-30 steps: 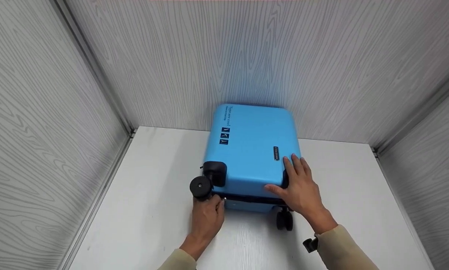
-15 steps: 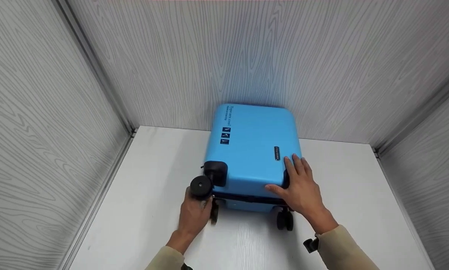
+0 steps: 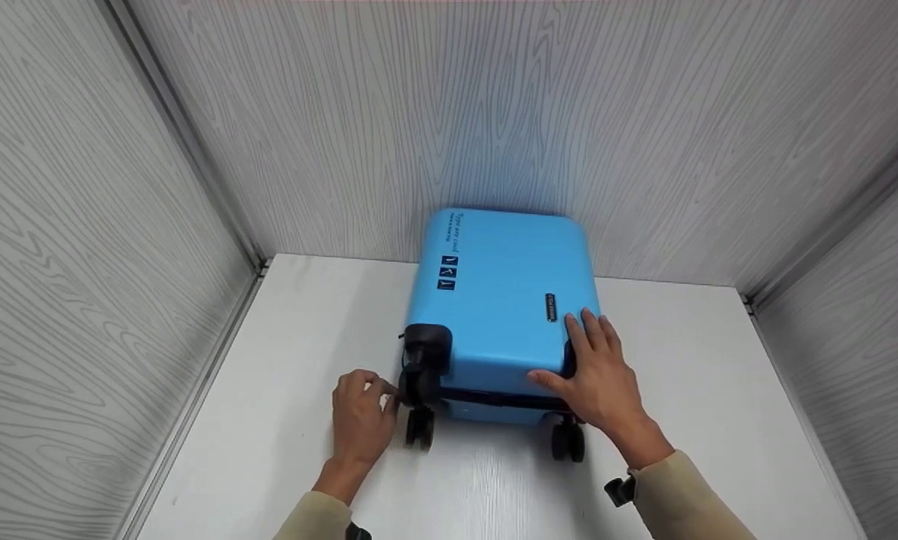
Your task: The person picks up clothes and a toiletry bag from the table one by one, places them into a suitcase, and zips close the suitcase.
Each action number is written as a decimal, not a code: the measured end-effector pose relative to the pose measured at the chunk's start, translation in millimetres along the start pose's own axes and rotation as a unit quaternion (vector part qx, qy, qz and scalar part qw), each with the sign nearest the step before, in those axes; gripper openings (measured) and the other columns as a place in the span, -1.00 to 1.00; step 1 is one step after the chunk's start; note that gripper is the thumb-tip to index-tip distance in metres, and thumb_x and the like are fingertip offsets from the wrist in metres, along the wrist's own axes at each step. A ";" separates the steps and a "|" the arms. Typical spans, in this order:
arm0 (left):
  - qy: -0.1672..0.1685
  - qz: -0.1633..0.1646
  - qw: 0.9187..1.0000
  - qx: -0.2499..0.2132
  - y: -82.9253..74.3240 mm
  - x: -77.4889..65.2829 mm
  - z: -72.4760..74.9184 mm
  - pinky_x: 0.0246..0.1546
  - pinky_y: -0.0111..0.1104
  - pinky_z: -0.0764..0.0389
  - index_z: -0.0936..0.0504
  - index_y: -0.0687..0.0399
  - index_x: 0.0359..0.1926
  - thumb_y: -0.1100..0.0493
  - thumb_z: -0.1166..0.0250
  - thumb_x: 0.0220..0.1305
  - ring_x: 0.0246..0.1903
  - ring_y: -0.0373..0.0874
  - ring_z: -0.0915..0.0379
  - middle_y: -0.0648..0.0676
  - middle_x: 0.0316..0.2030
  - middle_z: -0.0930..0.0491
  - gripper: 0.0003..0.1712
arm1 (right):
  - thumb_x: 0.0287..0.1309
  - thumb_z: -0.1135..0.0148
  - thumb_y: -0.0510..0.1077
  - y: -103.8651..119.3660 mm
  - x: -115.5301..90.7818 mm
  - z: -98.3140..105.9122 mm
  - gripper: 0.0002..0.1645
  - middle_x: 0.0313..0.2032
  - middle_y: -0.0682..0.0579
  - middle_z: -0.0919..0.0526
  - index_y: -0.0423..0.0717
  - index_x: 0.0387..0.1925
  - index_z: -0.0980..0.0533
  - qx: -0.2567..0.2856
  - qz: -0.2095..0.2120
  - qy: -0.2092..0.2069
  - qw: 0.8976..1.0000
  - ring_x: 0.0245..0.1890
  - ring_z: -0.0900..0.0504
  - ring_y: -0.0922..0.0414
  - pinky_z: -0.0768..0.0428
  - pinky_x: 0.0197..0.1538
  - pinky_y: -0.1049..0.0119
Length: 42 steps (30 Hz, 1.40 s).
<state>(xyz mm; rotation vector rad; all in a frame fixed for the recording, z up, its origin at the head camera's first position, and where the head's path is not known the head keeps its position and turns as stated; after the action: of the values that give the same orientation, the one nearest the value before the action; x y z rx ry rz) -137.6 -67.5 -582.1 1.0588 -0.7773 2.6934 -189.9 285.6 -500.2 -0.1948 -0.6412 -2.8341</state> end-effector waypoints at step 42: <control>0.035 0.061 0.996 0.059 24.6 51.4 -7.3 0.06 0.06 -0.51 -0.77 0.14 -0.46 0.11 -0.62 0.17 -0.18 0.15 -0.50 0.13 -0.30 -0.59 -0.76 | 0.09 -0.32 0.62 -1.7 -3.0 1.0 0.37 0.67 -0.18 -0.03 -0.06 0.67 -0.12 0.014 0.007 -0.017 1.000 0.67 0.04 -0.24 -0.58 0.14 -0.35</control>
<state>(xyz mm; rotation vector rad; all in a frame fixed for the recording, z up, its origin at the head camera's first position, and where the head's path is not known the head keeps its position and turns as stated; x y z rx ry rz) -187.7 -87.5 -562.4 0.9636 -0.7000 2.8940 -187.3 288.1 -500.5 -0.2409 -0.6820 -2.8127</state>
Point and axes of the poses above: each hand's wrist, its own x-axis towards the middle knuckle, its own z-axis out of the back of the hand, y = z × x, the point moved 2 cm from there along x, towards the middle knuckle
